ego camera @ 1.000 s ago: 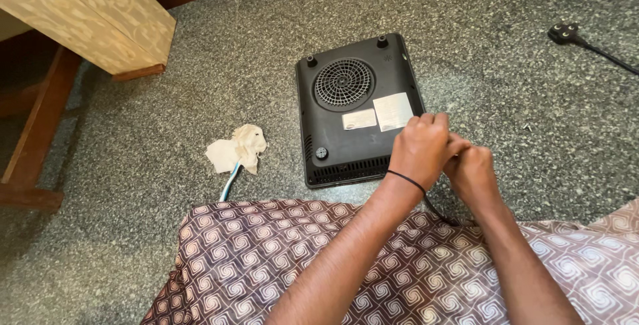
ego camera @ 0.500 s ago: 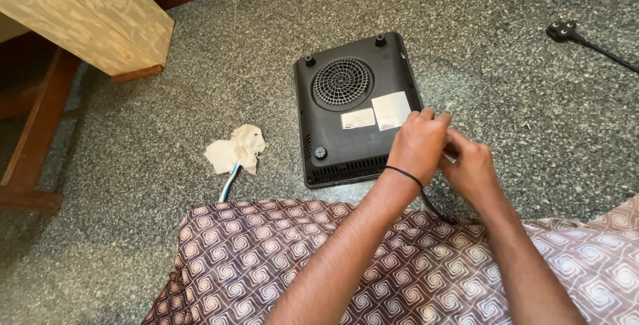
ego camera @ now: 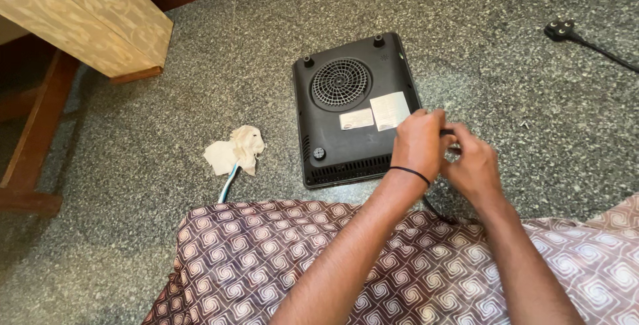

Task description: The person wipes the glass plate of a disassembled induction cooktop with a cloth, sets the plate onto the cooktop base, aligns it, and drives screws into the housing by hand and with a screwdriver to reattach the cover.

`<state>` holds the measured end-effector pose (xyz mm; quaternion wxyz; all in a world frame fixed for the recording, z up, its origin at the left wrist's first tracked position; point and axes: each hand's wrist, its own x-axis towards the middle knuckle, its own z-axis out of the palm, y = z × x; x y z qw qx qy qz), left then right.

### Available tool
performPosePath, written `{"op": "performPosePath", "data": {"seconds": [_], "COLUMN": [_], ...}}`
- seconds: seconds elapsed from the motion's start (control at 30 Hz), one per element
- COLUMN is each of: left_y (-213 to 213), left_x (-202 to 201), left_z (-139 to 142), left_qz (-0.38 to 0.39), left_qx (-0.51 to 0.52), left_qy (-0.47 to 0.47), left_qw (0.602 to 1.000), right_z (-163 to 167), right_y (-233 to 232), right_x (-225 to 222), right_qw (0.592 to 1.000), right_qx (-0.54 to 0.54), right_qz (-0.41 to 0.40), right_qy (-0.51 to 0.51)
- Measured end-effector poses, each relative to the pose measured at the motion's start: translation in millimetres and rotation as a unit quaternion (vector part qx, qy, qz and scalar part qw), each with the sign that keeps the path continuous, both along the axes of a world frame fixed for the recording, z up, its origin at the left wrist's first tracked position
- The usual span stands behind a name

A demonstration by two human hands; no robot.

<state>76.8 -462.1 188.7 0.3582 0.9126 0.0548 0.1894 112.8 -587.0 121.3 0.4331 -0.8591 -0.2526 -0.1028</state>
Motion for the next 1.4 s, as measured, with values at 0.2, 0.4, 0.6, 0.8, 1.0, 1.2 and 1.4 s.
{"op": "performPosePath", "data": {"seconds": [0.2,0.4,0.6,0.8,1.0,1.2,1.4], "left_y": [23.5,26.0,24.2,29.2,27.2,19.0,21.6], "left_x": [12.8,17.1,15.7,16.1,7.8,6.8,11.8], "left_z": [-11.7,-13.0,-15.1,-17.5,-6.3,-3.2,-9.9], "left_qz": [-0.009,-0.017,-0.014,-0.069,-0.046,-0.054,-0.097], "left_qx": [-0.051,-0.056,-0.004,-0.001,0.014,0.038,0.065], "left_qy": [0.057,0.01,0.023,-0.023,-0.002,0.014,-0.016], "left_qw": [0.997,0.998,1.0,0.997,0.999,0.998,0.993], "right_z": [6.3,4.8,4.6,-2.6,-12.8,-12.5,-4.8], "right_y": [0.5,3.1,8.9,5.9,-0.3,1.6,1.0], "right_x": [-2.7,-0.8,-8.5,0.4,5.4,3.0,3.3], "right_qw": [0.995,0.999,1.0,0.999,0.996,0.999,1.0], "right_qx": [-0.015,-0.002,0.008,0.016,-0.038,-0.039,-0.003], "right_qz": [0.015,0.0,-0.01,0.05,0.007,-0.026,0.017], "right_qy": [0.095,0.051,0.016,0.016,0.082,0.005,0.005]}}
